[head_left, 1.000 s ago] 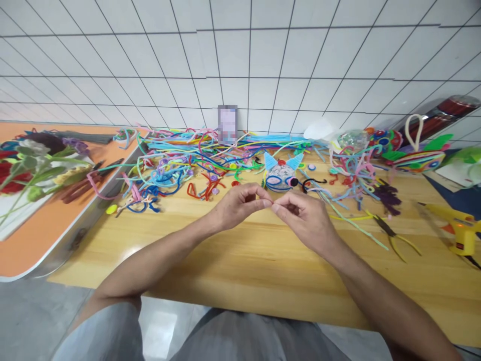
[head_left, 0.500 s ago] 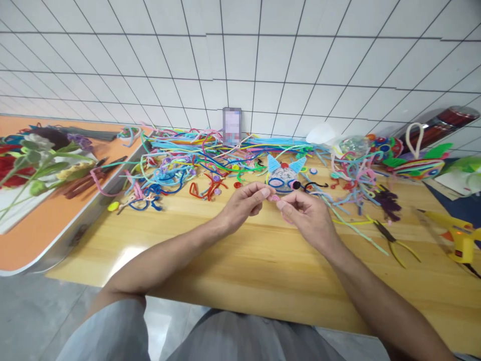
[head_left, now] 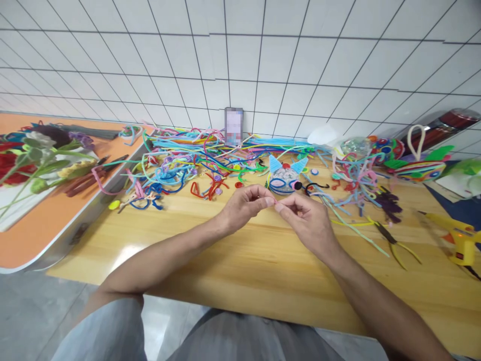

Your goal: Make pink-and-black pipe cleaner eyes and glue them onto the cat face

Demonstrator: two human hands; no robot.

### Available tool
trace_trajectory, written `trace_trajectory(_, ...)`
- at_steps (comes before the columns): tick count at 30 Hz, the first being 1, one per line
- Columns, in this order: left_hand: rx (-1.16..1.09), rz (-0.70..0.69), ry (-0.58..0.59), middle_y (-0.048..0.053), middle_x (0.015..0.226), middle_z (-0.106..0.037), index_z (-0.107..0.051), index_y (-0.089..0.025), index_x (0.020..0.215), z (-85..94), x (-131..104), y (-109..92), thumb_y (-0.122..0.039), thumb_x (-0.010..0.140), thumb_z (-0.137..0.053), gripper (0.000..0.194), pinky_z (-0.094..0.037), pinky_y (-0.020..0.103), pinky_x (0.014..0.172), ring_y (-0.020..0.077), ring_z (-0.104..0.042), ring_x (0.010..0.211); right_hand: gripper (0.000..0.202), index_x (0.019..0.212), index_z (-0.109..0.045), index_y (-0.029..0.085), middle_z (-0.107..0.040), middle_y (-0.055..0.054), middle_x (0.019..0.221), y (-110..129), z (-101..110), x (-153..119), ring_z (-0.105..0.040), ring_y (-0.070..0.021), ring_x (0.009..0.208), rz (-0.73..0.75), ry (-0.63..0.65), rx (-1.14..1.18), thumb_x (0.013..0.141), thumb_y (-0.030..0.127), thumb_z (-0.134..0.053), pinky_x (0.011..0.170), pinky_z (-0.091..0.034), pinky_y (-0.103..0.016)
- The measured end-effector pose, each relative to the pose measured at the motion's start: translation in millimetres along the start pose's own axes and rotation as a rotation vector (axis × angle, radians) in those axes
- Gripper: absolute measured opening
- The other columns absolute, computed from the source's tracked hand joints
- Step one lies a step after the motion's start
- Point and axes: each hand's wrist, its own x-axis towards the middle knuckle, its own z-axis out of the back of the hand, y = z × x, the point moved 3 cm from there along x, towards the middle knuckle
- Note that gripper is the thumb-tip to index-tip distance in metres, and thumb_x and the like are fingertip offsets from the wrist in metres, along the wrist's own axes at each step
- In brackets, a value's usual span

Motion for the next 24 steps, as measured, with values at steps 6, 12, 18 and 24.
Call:
trace_trajectory(6, -0.323, 0.108, -0.1, -0.01, 0.052, -0.039, -0.063, -0.017, 0.084, -19.2, -2, 18, -0.054, 0.071, -0.09, 0.047, -0.019, 0.022, 0.048, 0.0048, -0.026, 0.047, 0.023, 0.071, -0.066, 0.021, -0.059, 0.001, 0.064, -1, 2, 3, -0.048, -0.0119, 0.058, -0.005, -0.007, -0.009, 0.091, 0.033, -0.066, 0.057, -0.036, -0.028)
trace_trajectory(12, -0.116, 0.024, 0.006, -0.004, 0.073, -0.06, -0.069, -0.017, 0.098, -10.1, 6, 9, -0.057, 0.078, -0.084, 0.047, -0.028, 0.023, 0.052, 0.0062, -0.039, 0.054, 0.024, 0.073, -0.067, 0.021, -0.06, 0.001, 0.063, -2, 10, 5, -0.048, -0.0124, 0.058, -0.045, 0.014, -0.003, 0.091, 0.036, -0.066, 0.056, -0.035, -0.028)
trace_trajectory(18, 0.224, -0.128, 0.069, 0.0, 0.075, -0.062, -0.071, -0.015, 0.083, 3.2, 11, -8, -0.048, 0.085, -0.079, 0.034, -0.036, 0.026, 0.065, 0.0112, -0.049, 0.068, 0.021, 0.074, -0.067, 0.021, -0.059, 0.001, 0.066, 1, 12, 3, -0.05, -0.0125, 0.061, 0.027, 0.011, -0.083, 0.092, 0.031, -0.066, 0.06, -0.037, -0.029)
trace_trajectory(24, -0.039, -0.054, -0.001, -0.005, 0.069, -0.053, -0.067, -0.016, 0.086, -11.7, 7, 1, -0.051, 0.082, -0.083, 0.038, -0.028, 0.024, 0.056, 0.0067, -0.036, 0.058, 0.026, 0.08, -0.064, 0.021, -0.052, 0.004, 0.063, -7, 5, 0, -0.042, -0.0113, 0.057, -0.124, 0.032, 0.121, 0.094, 0.042, -0.063, 0.054, -0.032, -0.027)
